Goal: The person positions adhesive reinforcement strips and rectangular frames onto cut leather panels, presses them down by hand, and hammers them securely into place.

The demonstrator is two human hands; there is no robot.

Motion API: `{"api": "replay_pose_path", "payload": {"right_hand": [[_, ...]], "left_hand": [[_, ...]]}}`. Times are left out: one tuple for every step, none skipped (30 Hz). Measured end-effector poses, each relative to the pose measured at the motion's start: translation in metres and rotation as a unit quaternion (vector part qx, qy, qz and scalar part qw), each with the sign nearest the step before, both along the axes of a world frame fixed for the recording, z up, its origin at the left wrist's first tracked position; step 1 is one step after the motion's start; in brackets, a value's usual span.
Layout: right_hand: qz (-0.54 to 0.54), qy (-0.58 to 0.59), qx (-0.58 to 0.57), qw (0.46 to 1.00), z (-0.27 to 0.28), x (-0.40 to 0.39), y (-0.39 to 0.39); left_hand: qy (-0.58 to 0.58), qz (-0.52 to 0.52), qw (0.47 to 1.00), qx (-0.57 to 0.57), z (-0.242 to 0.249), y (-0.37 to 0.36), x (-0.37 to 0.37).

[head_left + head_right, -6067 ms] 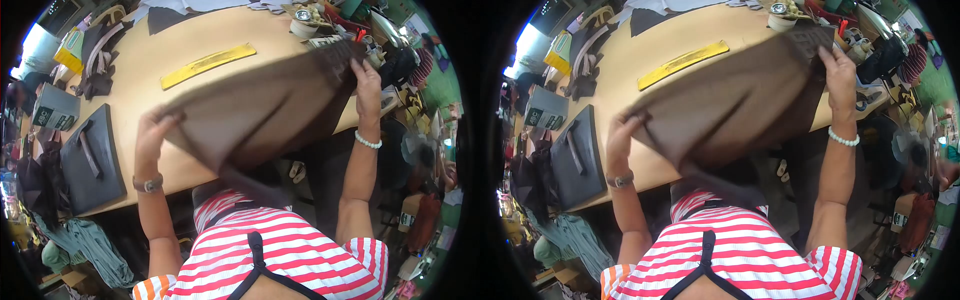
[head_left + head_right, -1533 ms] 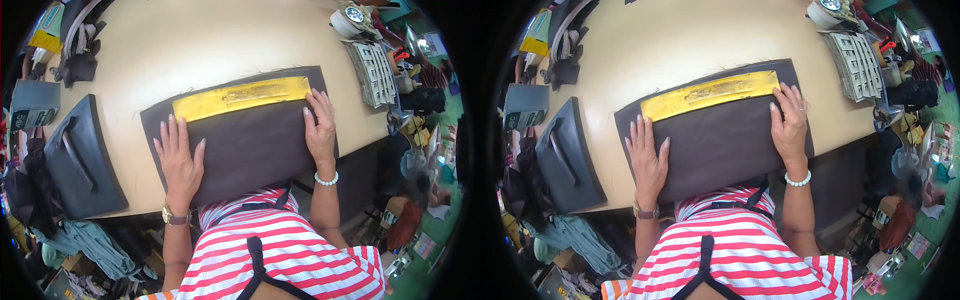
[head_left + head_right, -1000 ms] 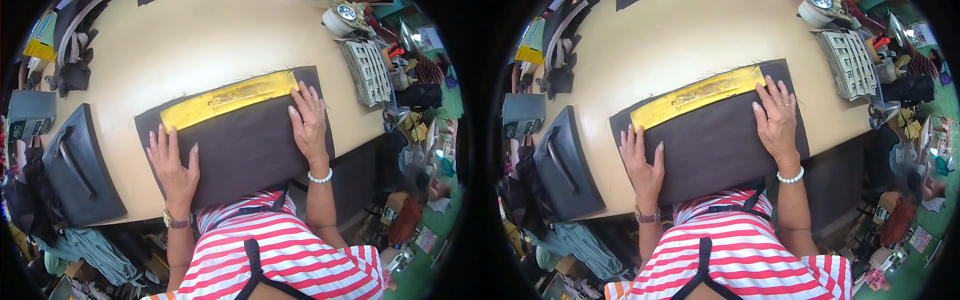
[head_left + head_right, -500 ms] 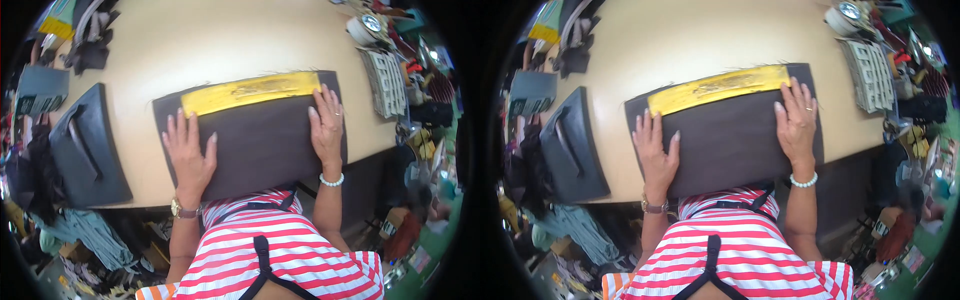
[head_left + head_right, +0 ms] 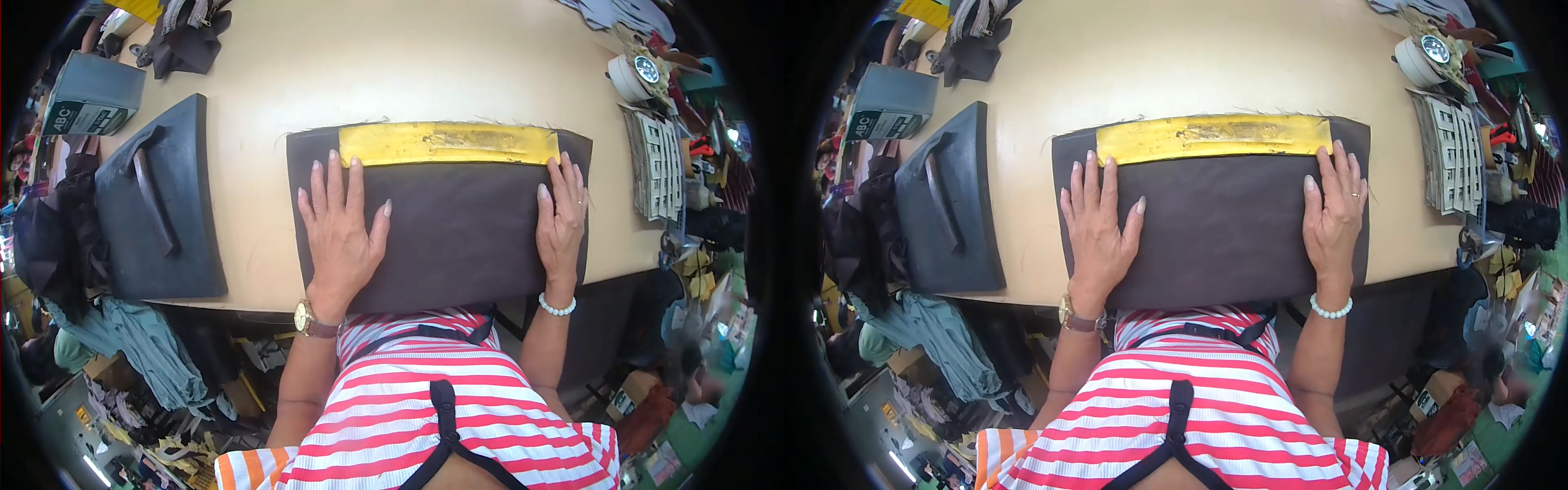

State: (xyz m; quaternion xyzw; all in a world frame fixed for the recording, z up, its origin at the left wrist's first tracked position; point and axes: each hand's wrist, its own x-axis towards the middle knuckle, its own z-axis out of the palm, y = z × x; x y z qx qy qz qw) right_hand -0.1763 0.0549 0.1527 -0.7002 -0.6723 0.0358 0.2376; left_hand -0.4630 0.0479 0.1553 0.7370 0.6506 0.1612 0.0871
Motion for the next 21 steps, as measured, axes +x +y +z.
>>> {"api": "replay_pose_path", "payload": {"right_hand": [[-0.001,-0.001,0.000,1.000,-0.0001,0.0001,-0.0001],[-0.002,-0.003,0.000,1.000,-0.0004,0.0001,-0.0001],[-0.003,-0.004,-0.001,1.000,-0.0004,0.0001,-0.0002],[-0.003,-0.005,0.001,1.000,0.0000,-0.0001,-0.0003],[-0.003,-0.006,0.002,1.000,0.0003,-0.0005,-0.0003],[-0.004,-0.007,0.004,1.000,0.0008,-0.0010,-0.0001],[-0.004,-0.001,0.004,1.000,0.0015,-0.0014,-0.0001],[-0.003,0.003,0.004,1.000,0.0022,-0.0017,-0.0003],[-0.003,0.008,0.004,1.000,0.0029,-0.0014,-0.0005],[-0.004,0.000,0.001,1.000,0.0018,-0.0007,-0.0008],[-0.005,-0.003,0.001,1.000,0.0020,-0.0003,-0.0010],[-0.004,-0.005,0.000,1.000,0.0020,-0.0003,-0.0009],[-0.003,-0.006,-0.001,1.000,0.0015,-0.0006,-0.0007],[-0.002,-0.010,-0.001,1.000,0.0007,-0.0007,-0.0007],[-0.001,-0.014,0.000,1.000,0.0001,-0.0007,-0.0005],[-0.002,-0.019,0.000,1.000,0.0000,0.0003,-0.0002],[0.001,-0.018,0.003,1.000,0.0002,0.0009,-0.0002],[0.001,-0.020,0.005,1.000,0.0005,-0.0003,-0.0007],[-0.001,-0.023,0.007,1.000,0.0019,-0.0015,-0.0010],[-0.002,-0.020,0.008,1.000,0.0044,-0.0030,-0.0009],[-0.001,-0.018,0.010,1.000,0.0049,-0.0022,-0.0007]], "left_hand": [[-0.008,0.002,1.000,0.003,-0.0007,0.0001,0.0001],[-0.016,0.005,1.000,0.006,-0.0017,0.0003,0.0000],[-0.024,0.007,1.000,0.009,-0.0023,0.0005,-0.0003],[-0.026,0.005,1.000,0.008,-0.0021,0.0004,-0.0006],[-0.028,0.003,1.000,0.008,-0.0017,-0.0001,-0.0012],[-0.030,0.001,1.000,0.008,-0.0015,-0.0003,-0.0017],[-0.027,0.001,1.000,0.008,-0.0016,-0.0003,-0.0019],[-0.023,0.001,1.000,0.008,-0.0018,-0.0005,-0.0020],[-0.020,0.001,1.000,0.008,-0.0022,-0.0005,-0.0017],[-0.012,0.002,1.000,0.006,-0.0028,-0.0003,-0.0015],[-0.011,0.001,1.000,0.004,-0.0027,0.0000,-0.0007],[-0.010,0.001,1.000,0.002,-0.0020,0.0001,-0.0003],[-0.008,0.003,1.000,0.001,-0.0014,0.0000,-0.0005],[-0.005,0.002,1.000,0.000,-0.0011,-0.0003,-0.0011],[-0.003,0.002,1.000,0.000,-0.0007,-0.0004,-0.0015],[-0.002,0.000,1.000,0.000,-0.0005,0.0002,-0.0012],[0.003,-0.001,1.000,0.003,-0.0009,0.0009,-0.0009],[0.005,-0.005,1.000,0.005,-0.0013,0.0008,-0.0017],[0.006,-0.010,1.000,0.008,-0.0016,0.0009,-0.0020],[0.007,-0.009,1.000,0.004,-0.0010,0.0009,-0.0020],[0.006,-0.011,1.000,0.005,-0.0008,0.0010,-0.0016]]}}
